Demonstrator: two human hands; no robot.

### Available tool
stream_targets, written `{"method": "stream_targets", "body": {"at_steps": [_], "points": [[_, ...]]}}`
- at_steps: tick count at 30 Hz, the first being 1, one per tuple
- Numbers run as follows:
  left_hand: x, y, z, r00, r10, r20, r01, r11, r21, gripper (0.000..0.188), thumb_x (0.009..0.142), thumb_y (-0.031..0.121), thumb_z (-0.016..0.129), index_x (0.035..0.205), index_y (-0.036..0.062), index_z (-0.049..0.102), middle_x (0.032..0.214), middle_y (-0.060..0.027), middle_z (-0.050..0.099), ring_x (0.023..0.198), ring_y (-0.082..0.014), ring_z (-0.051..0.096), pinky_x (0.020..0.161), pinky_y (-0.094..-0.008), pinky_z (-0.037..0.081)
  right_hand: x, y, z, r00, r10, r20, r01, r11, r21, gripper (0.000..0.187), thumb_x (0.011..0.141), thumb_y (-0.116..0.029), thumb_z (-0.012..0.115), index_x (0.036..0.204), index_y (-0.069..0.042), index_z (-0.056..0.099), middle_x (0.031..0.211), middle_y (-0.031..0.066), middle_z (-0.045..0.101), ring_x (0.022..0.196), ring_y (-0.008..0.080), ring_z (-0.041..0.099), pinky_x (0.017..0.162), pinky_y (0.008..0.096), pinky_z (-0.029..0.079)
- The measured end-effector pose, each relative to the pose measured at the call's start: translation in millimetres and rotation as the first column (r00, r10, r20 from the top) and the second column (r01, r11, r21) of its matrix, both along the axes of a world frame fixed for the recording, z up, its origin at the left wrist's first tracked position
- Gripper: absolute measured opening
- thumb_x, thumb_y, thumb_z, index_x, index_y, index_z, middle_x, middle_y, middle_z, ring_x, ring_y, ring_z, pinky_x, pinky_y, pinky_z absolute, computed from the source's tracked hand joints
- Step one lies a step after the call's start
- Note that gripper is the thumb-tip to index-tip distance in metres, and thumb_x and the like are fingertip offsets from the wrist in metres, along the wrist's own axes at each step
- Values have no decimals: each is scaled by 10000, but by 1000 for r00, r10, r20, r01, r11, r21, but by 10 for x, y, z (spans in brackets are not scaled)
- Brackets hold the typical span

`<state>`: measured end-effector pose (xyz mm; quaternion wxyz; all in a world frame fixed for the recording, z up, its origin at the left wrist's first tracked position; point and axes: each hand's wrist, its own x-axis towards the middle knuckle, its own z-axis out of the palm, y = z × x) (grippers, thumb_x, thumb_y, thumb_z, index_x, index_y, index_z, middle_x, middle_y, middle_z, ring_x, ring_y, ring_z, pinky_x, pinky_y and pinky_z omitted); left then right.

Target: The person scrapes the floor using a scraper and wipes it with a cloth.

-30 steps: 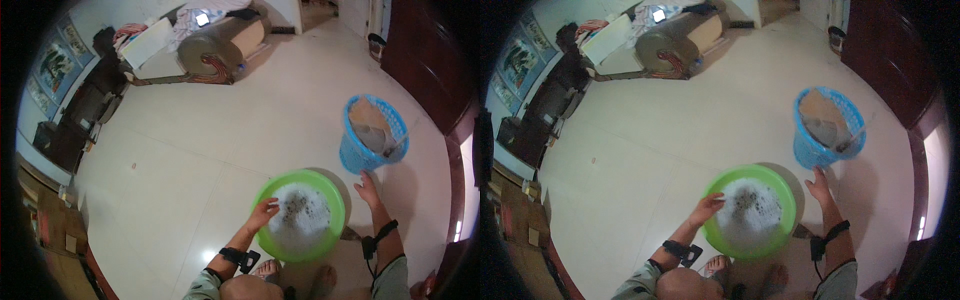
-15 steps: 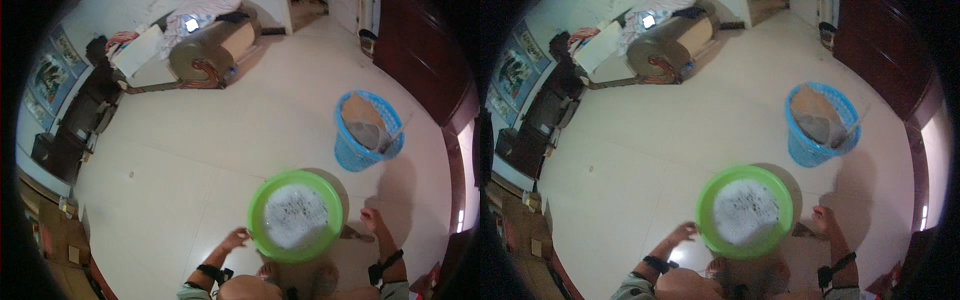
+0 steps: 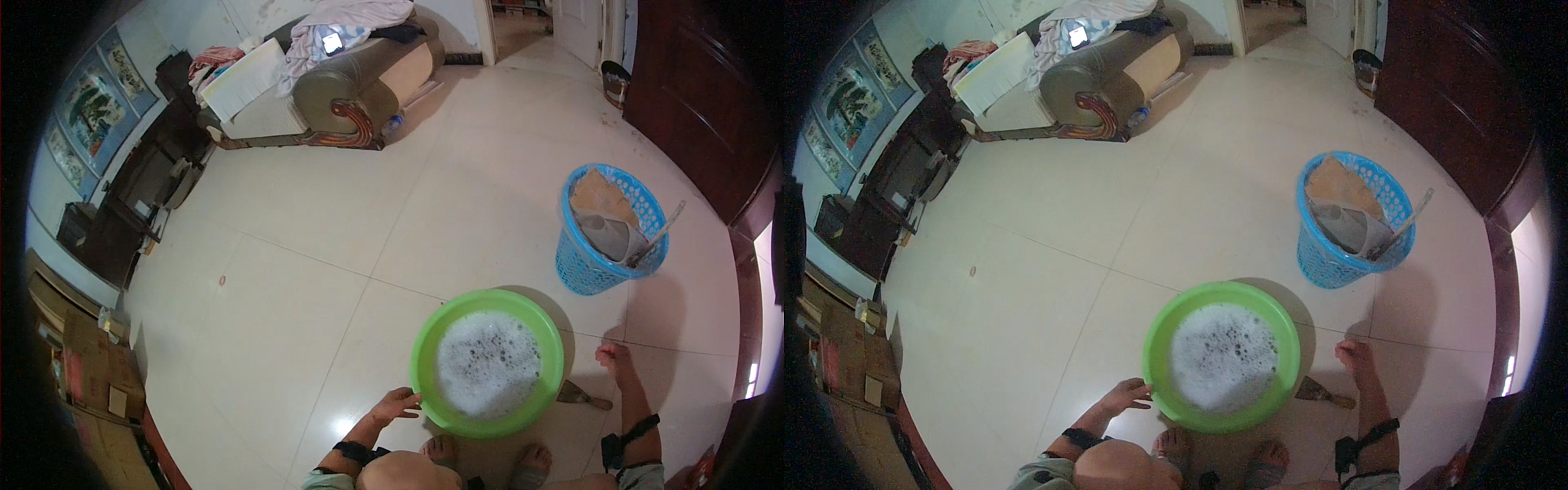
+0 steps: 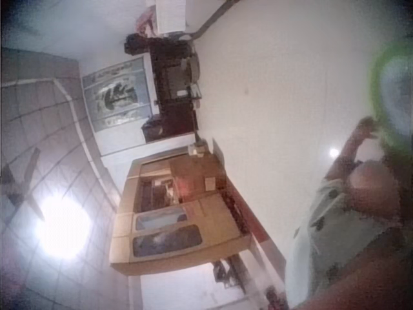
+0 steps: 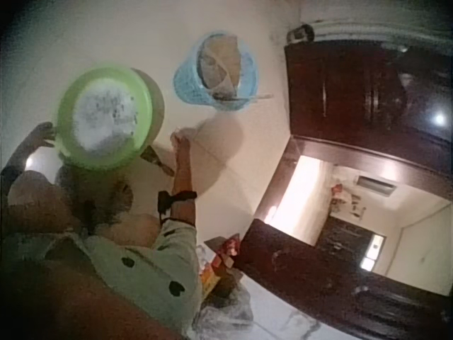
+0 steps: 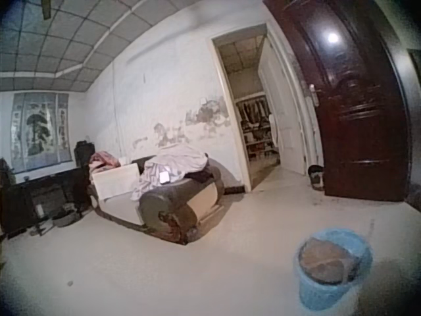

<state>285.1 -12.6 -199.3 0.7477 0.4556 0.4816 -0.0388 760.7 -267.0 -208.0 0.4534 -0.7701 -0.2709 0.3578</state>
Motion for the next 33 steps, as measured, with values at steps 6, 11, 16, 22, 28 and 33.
{"method": "stream_targets", "body": {"at_steps": [6,11,16,22,28,33], "points": [[45,40,-87,1000,-4,11,4,1000,-14,407,822,221,588,1100,-53,476,1022,-119,542,896,-213,554,759,-345,509,-141,-224,-255,930,309,200,-276,945,-177,140,777,-132,590,820,0,604,725,41,604,677,127,547,640,284,456],[141,22,-94,998,24,66,-28,997,67,326,806,138,585,1041,-72,501,959,-124,569,844,-208,575,740,-333,512,-521,103,258,911,390,-132,-405,907,-119,167,806,-159,580,869,-8,612,771,41,617,725,110,549,671,274,455],[191,178,-44,997,43,56,-52,984,172,303,809,147,584,1035,-46,527,910,-102,588,815,-195,579,702,-324,502,-655,221,401,861,453,-231,-478,876,-65,188,823,-179,568,901,-14,612,801,37,617,751,111,548,693,264,450],[273,471,15,986,149,69,-162,942,292,392,839,270,538,1102,-19,498,961,-102,582,846,-204,570,731,-331,472,-674,46,249,914,406,-20,-401,893,-205,189,811,-186,581,900,-21,606,778,50,612,723,115,550,680,273,454],[535,686,-469,967,244,-78,-169,836,522,337,823,216,568,1059,-21,526,900,-88,588,785,-157,553,668,-283,461,-496,-443,-18,920,390,28,-379,908,-180,204,780,-216,593,889,-44,596,723,65,594,636,125,524,622,305,452],[538,930,-415,973,230,17,-133,502,854,354,791,129,628,1097,25,485,1066,-85,491,829,-168,507,723,-278,449,-415,-624,57,780,445,441,-240,863,-446,198,794,-206,495,758,-13,525,731,181,557,690,324,560,639,410,438]]}}
